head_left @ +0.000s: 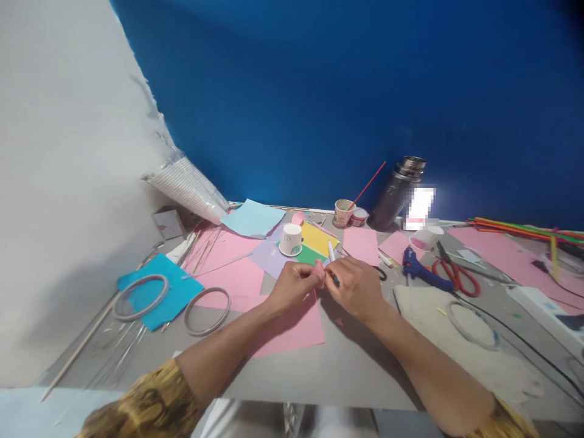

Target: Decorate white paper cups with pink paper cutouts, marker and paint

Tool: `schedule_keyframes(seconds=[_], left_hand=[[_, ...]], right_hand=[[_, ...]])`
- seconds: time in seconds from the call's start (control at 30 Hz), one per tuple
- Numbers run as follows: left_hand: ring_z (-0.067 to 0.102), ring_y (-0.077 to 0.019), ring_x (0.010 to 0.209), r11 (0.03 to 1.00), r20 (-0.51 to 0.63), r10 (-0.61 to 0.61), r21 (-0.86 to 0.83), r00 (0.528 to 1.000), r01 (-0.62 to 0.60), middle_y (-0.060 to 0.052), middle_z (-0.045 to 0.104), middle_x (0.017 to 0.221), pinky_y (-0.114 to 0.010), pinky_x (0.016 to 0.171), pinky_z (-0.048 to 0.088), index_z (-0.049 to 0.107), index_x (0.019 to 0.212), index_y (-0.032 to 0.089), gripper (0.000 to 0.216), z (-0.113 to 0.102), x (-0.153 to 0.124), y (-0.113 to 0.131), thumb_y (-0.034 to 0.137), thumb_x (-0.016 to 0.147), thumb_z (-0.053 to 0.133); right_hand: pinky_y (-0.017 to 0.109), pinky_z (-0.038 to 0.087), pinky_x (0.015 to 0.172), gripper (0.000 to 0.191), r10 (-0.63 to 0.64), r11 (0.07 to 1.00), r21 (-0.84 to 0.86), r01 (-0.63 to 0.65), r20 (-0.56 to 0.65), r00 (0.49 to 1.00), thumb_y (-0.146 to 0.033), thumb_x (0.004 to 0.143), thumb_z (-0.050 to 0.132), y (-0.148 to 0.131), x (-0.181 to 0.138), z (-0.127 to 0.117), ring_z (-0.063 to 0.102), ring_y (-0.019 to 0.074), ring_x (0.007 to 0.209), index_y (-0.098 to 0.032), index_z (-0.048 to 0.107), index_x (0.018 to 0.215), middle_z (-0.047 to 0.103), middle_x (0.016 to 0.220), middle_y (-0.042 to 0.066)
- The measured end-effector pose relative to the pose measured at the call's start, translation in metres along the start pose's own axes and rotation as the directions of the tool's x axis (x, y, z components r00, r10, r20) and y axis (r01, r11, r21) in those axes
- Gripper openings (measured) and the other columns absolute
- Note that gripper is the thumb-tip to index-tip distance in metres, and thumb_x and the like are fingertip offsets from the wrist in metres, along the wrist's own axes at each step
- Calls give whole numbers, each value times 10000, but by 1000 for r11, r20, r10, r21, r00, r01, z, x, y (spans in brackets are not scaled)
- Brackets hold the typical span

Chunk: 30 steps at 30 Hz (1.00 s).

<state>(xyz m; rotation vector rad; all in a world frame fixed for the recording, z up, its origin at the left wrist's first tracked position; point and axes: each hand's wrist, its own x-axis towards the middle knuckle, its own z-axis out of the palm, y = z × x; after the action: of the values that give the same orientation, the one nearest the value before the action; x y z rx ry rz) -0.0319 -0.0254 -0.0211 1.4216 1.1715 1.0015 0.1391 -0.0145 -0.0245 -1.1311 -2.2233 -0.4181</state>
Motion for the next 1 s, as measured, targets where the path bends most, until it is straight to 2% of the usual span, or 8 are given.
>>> schedule_keyframes(seconds=[0.23, 0.33, 0.4, 0.47, 0.57, 0.63, 0.77, 1.0], left_hand=[[393, -100, 538, 1000, -22, -20, 13, 1000, 20, 34, 470, 514, -257, 547, 278, 572, 533, 163, 235, 0, 0, 1, 285, 733, 590], [409, -101, 547, 999, -17, -2, -32, 1000, 1, 20, 507, 542, -258, 545, 281, 575, 547, 159, 243, 0, 0, 0, 301, 743, 596], [391, -93, 541, 993, -21, -26, -117, 999, 24, 27, 491, 547, -254, 539, 275, 546, 546, 163, 213, -2, 2, -2, 274, 714, 612], [358, -82, 516, 974, 0, -73, -215, 997, 71, 41, 458, 536, -251, 522, 260, 529, 558, 169, 180, -3, 3, -3, 253, 682, 628], [312, -74, 473, 954, 41, -115, -275, 992, 122, 54, 428, 507, -255, 490, 232, 547, 578, 174, 146, -4, 6, -4, 250, 668, 634], [305, -73, 466, 951, 33, -129, -278, 991, 133, 56, 422, 499, -258, 485, 227, 546, 573, 176, 147, -4, 6, -4, 247, 663, 638], [348, -80, 493, 945, 14, -138, -296, 990, 136, 45, 453, 517, -257, 505, 250, 554, 570, 171, 181, -5, 7, -6, 273, 667, 668], [432, -95, 550, 960, 27, -124, -250, 992, 126, 14, 555, 594, -257, 547, 307, 610, 634, 150, 156, -5, 7, -6, 264, 670, 709]], right_hand=[[309, 329, 627, 204, 139, 984, 102, -147, 88, 986, -164, 877, 573, -4, 0, -1, 626, 181, 663, -203, 620, 682, 701, 677, 34], [309, 407, 678, 126, 265, 917, 264, -298, 151, 952, -223, 884, 571, -1, 3, -2, 664, 202, 764, -205, 688, 840, 750, 821, 53], [314, 467, 727, 209, 386, 772, 456, -443, 217, 897, -258, 865, 588, 5, 6, -2, 678, 215, 895, -209, 698, 1036, 760, 1024, 73], [315, 509, 732, 339, 449, 504, 641, -579, 378, 809, -318, 838, 625, 15, 9, -1, 675, 217, 954, -212, 676, 1156, 738, 1119, 82], [304, 517, 682, 406, 329, 108, 701, -705, 644, 691, -453, 759, 740, 27, 12, 1, 662, 195, 826, -187, 706, 1064, 726, 927, 57], [285, 483, 648, 401, 268, 9, 688, -725, 697, 665, -489, 675, 819, 29, 13, 1, 610, 155, 703, -165, 708, 883, 675, 771, 19], [267, 400, 581, 412, 315, -23, 692, -721, 690, 652, -507, 622, 843, 24, 13, 2, 487, 107, 570, -180, 594, 653, 552, 604, -39], [274, 379, 559, 342, 375, 15, 680, -733, 676, 634, -442, 658, 768, 15, 13, 2, 478, 115, 536, -207, 527, 597, 511, 545, -52]])
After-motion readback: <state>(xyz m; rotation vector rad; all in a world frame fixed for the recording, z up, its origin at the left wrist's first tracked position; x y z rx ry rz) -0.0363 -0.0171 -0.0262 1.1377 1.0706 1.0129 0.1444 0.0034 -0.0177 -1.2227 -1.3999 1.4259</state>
